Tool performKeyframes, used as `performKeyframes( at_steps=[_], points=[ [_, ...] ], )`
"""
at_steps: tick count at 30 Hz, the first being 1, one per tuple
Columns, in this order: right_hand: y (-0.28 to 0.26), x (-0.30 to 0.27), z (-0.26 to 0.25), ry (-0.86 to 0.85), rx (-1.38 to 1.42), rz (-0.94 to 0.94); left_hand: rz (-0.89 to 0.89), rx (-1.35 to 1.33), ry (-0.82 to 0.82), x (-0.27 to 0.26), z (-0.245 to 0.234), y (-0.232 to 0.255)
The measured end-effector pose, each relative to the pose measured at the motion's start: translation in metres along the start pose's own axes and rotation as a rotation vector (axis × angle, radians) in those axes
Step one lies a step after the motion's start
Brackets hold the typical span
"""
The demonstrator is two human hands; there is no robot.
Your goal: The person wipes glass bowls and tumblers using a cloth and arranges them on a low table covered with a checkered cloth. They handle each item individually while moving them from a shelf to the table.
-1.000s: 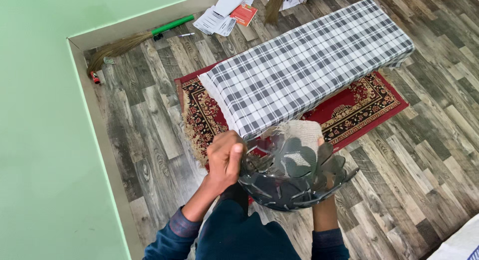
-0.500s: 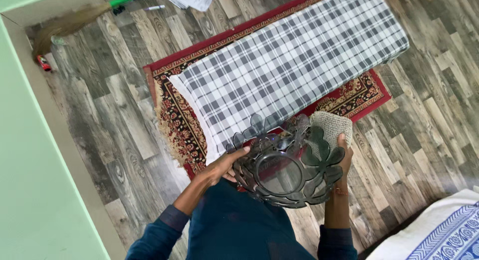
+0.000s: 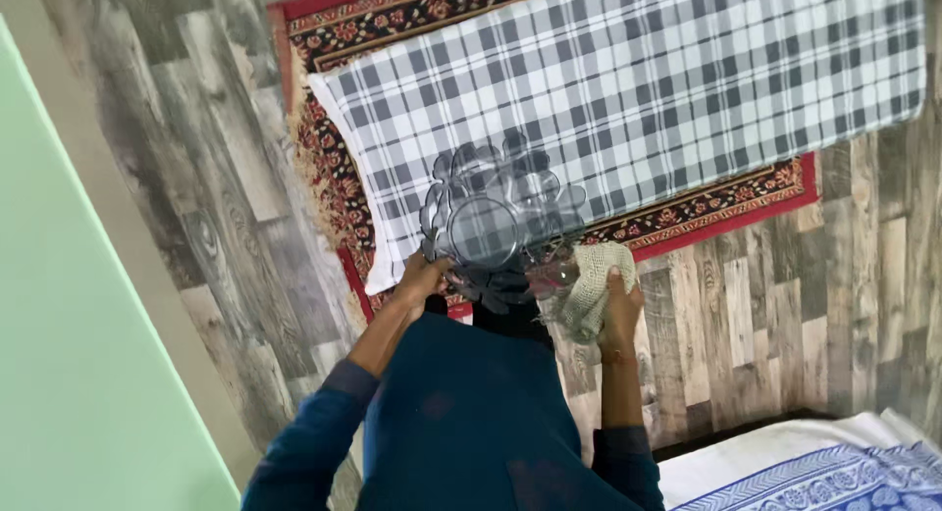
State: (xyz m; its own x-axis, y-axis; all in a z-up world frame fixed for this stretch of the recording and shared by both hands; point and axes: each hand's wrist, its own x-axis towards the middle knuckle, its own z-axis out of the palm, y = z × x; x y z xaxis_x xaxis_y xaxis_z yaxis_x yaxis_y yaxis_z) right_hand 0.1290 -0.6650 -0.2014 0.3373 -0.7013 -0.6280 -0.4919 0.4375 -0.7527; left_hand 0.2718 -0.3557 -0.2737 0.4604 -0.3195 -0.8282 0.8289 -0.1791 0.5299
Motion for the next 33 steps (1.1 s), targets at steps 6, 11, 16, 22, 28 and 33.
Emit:
performKeyframes(
  at_steps=[6, 11, 16, 22, 28, 33],
  points=[
    [-0.060, 0.144, 0.046, -0.412, -0.565, 0.219, -0.064, -0.279, 0.196, 0.086, 0.049, 0.012],
    [-0.068, 0.248, 0.090, -0.754, -0.668, 0.083, -0.022, -0.297, 0.271, 0.147, 0.067, 0.020],
    [-0.063, 0.259, 0.129, -0.780, -0.684, 0.046, -0.027, -0.372, 0.355, 0.183, 0.054, 0.015],
    [-0.061, 0.230, 0.148, -0.801, -0.619, -0.020, 0.154, -0.427, 0.554, 0.209, 0.054, -0.001],
    [-0.060, 0.223, 0.152, -0.682, -0.637, -0.069, 0.148, -0.164, 0.682, 0.202, 0.078, -0.010],
    [-0.062, 0.230, 0.147, -0.671, -0.608, -0.116, 0.024, -0.296, 0.555, 0.189, 0.088, 0.003]
  ],
)
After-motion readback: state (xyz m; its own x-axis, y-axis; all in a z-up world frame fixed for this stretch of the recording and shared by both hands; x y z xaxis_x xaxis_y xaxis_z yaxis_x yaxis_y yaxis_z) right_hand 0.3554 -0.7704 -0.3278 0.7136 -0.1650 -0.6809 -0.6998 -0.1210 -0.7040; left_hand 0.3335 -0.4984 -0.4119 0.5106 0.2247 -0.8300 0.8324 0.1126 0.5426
